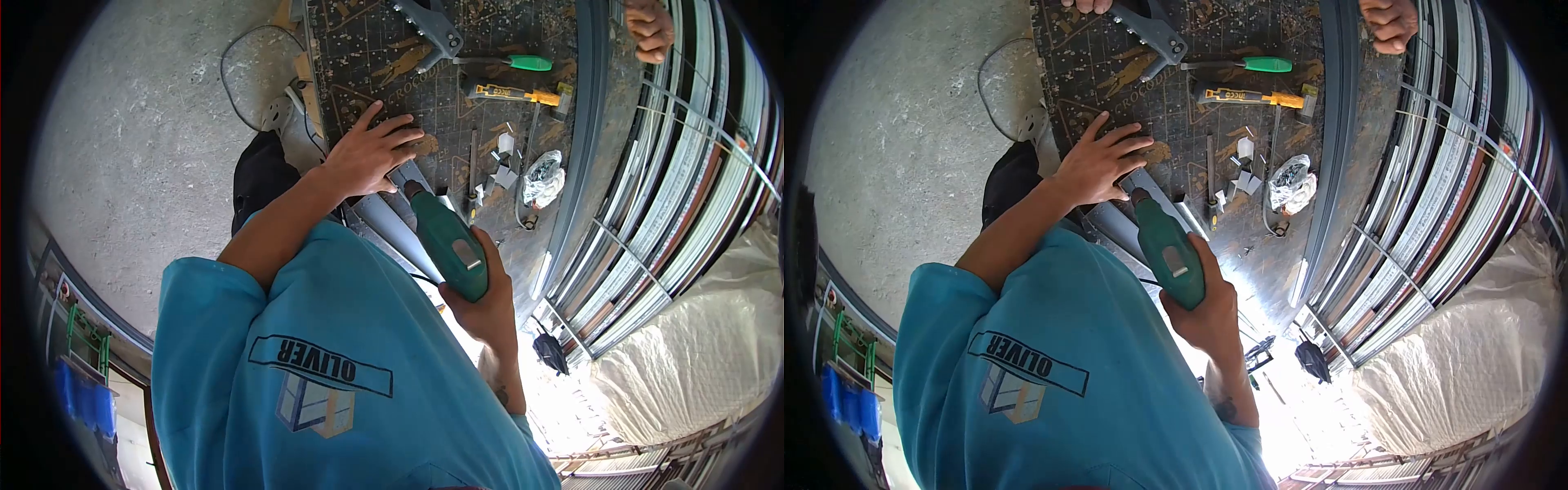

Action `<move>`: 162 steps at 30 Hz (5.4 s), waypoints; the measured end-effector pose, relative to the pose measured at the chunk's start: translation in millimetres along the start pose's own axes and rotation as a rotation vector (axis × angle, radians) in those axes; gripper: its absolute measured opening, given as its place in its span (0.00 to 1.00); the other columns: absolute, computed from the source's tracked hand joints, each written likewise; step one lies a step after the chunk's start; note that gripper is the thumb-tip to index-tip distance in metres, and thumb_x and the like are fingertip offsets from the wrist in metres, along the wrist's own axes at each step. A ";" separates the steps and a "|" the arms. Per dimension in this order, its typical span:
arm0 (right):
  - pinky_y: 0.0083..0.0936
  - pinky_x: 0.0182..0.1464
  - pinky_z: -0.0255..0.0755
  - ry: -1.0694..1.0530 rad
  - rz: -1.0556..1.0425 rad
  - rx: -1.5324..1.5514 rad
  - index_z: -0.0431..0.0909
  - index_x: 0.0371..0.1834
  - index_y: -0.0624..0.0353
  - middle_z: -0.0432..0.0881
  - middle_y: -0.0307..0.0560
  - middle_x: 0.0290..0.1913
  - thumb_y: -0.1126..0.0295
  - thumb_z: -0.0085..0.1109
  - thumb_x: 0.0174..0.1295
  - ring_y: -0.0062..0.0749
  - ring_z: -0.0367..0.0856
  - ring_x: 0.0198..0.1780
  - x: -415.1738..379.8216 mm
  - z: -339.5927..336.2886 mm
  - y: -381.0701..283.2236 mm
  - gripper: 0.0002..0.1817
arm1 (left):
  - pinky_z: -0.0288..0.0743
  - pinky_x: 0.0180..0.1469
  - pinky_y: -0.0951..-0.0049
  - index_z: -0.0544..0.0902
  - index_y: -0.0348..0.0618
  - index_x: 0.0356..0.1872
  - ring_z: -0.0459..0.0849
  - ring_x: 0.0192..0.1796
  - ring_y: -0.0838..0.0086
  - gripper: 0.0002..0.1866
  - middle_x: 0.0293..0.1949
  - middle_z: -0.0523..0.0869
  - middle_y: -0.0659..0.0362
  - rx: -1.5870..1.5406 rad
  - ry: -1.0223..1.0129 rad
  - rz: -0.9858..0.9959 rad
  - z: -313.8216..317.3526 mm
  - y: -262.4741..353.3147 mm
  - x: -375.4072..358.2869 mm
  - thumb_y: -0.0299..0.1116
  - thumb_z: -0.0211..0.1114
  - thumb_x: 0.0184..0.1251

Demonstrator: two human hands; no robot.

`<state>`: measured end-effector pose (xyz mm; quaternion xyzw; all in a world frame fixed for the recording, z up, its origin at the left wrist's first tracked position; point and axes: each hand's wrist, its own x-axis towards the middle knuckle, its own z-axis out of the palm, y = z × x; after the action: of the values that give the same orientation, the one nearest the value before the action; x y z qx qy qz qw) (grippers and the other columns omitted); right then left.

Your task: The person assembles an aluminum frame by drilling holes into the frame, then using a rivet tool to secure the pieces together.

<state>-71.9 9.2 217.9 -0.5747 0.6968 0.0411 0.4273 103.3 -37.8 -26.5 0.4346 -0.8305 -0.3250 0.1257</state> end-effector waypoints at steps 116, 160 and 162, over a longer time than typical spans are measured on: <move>0.52 0.67 0.69 1.530 0.664 0.636 0.58 0.78 0.60 0.76 0.63 0.67 0.60 0.66 0.57 0.61 0.76 0.65 -52.0 202.5 542.8 0.46 | 0.39 0.73 0.25 0.81 0.41 0.51 0.54 0.78 0.42 0.45 0.74 0.63 0.45 0.369 -0.113 0.190 63.5 69.3 -83.1 0.72 0.75 0.43; 0.18 0.15 0.60 1.571 0.040 2.612 0.69 0.66 0.53 0.72 0.38 0.22 0.45 0.41 0.79 0.19 0.65 0.15 51.2 403.8 -125.5 0.26 | 0.45 0.78 0.38 0.73 0.54 0.73 0.58 0.79 0.44 0.32 0.76 0.65 0.43 0.087 -0.525 1.041 193.5 157.8 -55.6 0.60 0.43 0.79; 0.18 0.14 0.61 1.604 -0.096 2.562 0.64 0.71 0.51 0.75 0.42 0.24 0.43 0.40 0.79 0.19 0.69 0.16 67.6 414.9 -115.4 0.29 | 0.42 0.79 0.38 0.72 0.52 0.73 0.57 0.79 0.44 0.35 0.76 0.64 0.43 0.067 -0.548 1.030 194.8 158.1 -53.5 0.63 0.43 0.78</move>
<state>253.7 146.2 -37.5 0.2838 0.2834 -0.9047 0.1434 -62.0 154.1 -67.4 -0.1213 -0.9467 -0.2963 0.0343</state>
